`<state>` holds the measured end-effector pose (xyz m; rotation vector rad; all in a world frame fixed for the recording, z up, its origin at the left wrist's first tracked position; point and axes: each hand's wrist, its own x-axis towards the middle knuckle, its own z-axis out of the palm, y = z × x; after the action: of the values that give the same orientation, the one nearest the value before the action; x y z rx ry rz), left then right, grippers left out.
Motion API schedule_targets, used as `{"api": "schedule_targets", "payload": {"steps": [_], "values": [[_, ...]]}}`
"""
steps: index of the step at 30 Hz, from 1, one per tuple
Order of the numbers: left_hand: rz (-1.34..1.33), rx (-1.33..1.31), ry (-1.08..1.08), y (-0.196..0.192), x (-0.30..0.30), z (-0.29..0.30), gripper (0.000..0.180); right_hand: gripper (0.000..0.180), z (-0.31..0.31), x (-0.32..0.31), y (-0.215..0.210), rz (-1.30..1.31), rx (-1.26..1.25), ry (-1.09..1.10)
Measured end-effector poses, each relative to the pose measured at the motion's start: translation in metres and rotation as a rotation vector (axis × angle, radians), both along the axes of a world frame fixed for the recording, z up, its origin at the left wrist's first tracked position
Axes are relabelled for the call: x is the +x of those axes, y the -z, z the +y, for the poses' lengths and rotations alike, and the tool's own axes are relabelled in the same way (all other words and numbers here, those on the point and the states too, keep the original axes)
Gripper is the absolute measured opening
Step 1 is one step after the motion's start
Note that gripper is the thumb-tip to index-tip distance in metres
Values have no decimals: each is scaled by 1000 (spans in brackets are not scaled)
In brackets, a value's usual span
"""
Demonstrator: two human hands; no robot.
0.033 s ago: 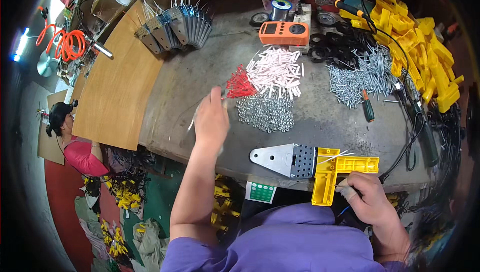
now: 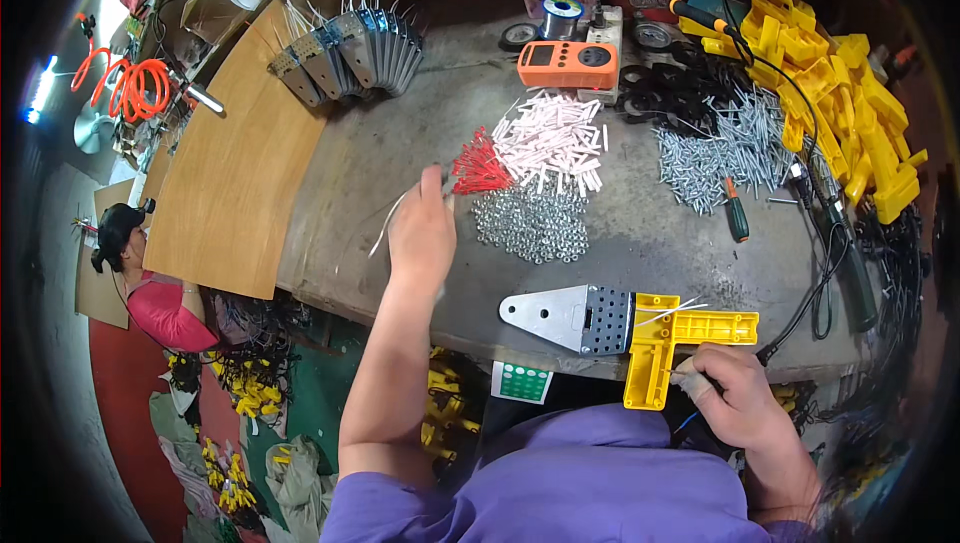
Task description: The person assembles an electric heating tool by connecting internal wires, fitting the plastic handle casing around the metal assembly, and securing the casing with a power screwdriver.
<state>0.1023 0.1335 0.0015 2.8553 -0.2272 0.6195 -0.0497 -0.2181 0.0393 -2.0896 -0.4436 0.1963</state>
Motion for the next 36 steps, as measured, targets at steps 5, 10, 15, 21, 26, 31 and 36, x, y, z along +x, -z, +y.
{"api": "schedule_targets", "payload": {"steps": [5, 10, 15, 21, 26, 31, 36], "values": [[104, 96, -98, -6, 6, -1, 22, 7, -4, -3, 3, 57, -24, 9], [235, 206, -132, -20, -22, 0, 31, 8, -5, -3, 7, 77, 22, 38], [221, 169, -74, -22, -26, 0, 28, 8, -9, -3, 7, 56, -7, 14], [169, -223, 31, -41, -64, -45, 34, 8, -21, -13, 4, 405, 199, 123], [386, -1049, 534, -28, -103, -127, 44, 18, 1, 4, 7, 262, 539, 330], [519, -1100, 667, -28, -117, -158, 40, 16, 6, 9, 4, 243, 586, 344], [652, -1236, 685, -26, -110, -157, 44, 7, 5, 8, 8, 167, 617, 446]]}}
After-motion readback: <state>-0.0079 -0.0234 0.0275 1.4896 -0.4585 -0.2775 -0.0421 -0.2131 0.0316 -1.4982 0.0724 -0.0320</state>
